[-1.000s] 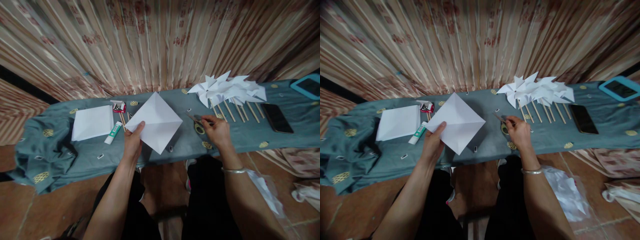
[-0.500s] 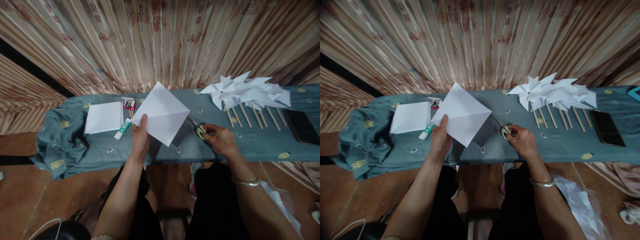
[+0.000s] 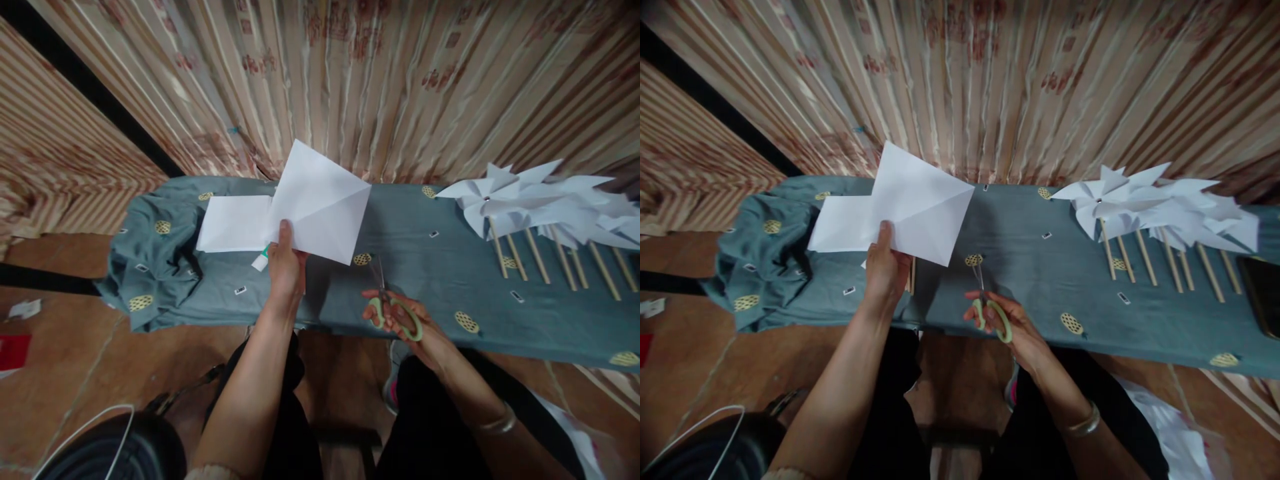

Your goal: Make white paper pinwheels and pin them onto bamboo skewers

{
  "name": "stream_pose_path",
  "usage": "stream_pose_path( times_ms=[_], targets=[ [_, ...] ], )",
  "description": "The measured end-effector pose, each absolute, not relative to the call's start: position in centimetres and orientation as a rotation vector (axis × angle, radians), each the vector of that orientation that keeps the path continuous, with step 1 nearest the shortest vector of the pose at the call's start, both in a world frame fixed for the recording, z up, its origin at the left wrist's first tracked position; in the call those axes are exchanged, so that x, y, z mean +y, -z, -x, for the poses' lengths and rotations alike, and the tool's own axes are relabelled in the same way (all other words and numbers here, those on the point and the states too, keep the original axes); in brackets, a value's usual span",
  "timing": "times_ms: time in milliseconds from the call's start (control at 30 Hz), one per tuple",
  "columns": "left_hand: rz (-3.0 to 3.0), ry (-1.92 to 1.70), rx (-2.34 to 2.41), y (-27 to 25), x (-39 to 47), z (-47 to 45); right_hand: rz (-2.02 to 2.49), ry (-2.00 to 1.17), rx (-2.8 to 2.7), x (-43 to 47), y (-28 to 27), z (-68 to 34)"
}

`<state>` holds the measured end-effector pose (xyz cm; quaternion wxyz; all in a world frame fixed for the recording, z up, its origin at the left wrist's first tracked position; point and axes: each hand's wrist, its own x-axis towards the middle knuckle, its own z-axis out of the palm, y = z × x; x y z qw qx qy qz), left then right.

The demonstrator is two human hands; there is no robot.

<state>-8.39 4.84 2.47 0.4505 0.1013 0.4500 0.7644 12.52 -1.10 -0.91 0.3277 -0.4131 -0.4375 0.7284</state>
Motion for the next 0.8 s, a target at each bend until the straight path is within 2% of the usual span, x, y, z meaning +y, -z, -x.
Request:
stream_pose_path(
  times_ms=[200, 800],
  targets=[
    [-0.318, -1.868, 1.070, -2.1, 4.7, 8.0, 1.029, -1.856, -1.436, -1.2, 1.2, -11.7],
    [-0.461, -1.827, 1.084, -1.2, 4.4, 6.2, 1.032, -1.816, -1.375, -0.5, 0.8, -11.3]
  ],
)
